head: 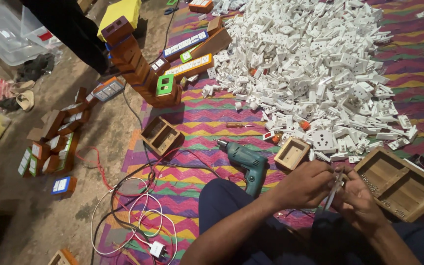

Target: The person sits cross-legged on a floor mat and assembles electrical switch and socket plates onto blue mounting boards. They pick up white switch components, align them on the board, and tighten screws by hand with a screwdriver, with a power drill lying nearby.

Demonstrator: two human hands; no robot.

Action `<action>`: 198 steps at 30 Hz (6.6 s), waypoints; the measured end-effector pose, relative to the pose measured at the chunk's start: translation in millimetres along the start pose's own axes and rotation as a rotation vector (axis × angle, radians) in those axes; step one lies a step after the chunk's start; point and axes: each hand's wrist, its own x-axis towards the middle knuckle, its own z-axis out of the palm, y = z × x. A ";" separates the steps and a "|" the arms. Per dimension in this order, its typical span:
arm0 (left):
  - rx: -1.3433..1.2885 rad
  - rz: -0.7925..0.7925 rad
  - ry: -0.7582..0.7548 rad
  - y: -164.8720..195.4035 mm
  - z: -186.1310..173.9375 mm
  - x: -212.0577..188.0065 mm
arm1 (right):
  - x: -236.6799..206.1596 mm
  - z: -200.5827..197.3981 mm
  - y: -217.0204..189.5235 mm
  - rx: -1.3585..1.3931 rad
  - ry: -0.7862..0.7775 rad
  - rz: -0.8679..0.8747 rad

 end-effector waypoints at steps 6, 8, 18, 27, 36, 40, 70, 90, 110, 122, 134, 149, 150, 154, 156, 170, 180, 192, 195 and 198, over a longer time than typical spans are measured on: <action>-0.250 -0.186 0.040 2.6 -0.3 -1.9 | -0.5 5.3 -3.5 -0.057 0.075 0.013; -0.391 -0.327 0.014 1.0 0.8 -5.8 | 0.4 10.7 -3.5 -0.079 0.114 0.020; -0.554 -0.380 -0.111 -23.9 21.0 -17.7 | 0.0 32.7 -27.1 -0.558 0.154 -0.111; -0.466 -0.342 -0.131 -30.6 28.2 -24.4 | -10.1 21.0 -26.3 -0.743 0.117 -0.079; -0.935 -0.581 -0.138 -47.4 37.7 -36.8 | -14.8 20.6 -15.2 -0.667 0.115 -0.056; -1.008 -0.626 -0.178 -49.2 31.5 -35.5 | -16.5 36.2 -18.2 -0.724 0.116 -0.063; -0.903 -0.489 -0.203 -47.5 31.8 -33.4 | -22.8 44.9 -22.5 -0.723 0.113 -0.100; -1.124 -0.820 -0.080 -39.9 47.0 -40.9 | -21.4 54.8 -21.2 -0.852 0.128 -0.246; -0.647 -0.646 0.126 -17.7 6.7 -19.3 | -16.5 83.8 -23.9 -1.274 0.388 -0.668; 0.098 -0.372 -0.032 4.9 1.6 4.2 | -16.7 74.4 -28.0 -0.546 0.380 -0.270; 0.362 -0.144 -0.341 -0.8 8.6 1.7 | -17.8 64.2 -39.0 -0.346 0.521 -0.152; -1.165 -0.916 0.024 -16.2 32.8 -17.5 | -16.3 52.2 -43.9 -0.366 0.382 0.157; -1.163 -0.918 0.021 -16.4 33.0 -17.7 | -16.4 51.4 -43.1 -0.348 0.389 0.168; -0.812 -0.765 -0.080 -10.9 29.8 -16.1 | -16.1 47.8 -42.5 -0.250 0.389 0.200; -0.565 -0.668 -0.105 -6.1 26.5 -14.1 | -15.8 46.3 -41.8 -0.222 0.387 0.205; -0.356 -0.832 -0.192 -41.0 47.1 -39.2 | -9.6 40.7 -2.6 -0.943 0.532 -0.026; -0.518 -0.982 -0.299 -61.7 34.3 -36.7 | 3.2 28.4 18.8 -1.770 0.303 -0.518; -0.183 -0.643 -0.091 -55.7 58.1 -33.7 | 11.5 -27.0 15.3 -1.041 0.585 -0.139; -0.057 -0.450 0.050 -61.9 76.6 -35.9 | 14.0 -35.1 17.5 -0.971 0.557 -0.156; -0.019 -0.444 0.106 -62.0 84.2 -39.9 | 22.3 -34.6 26.3 -0.883 0.589 -0.173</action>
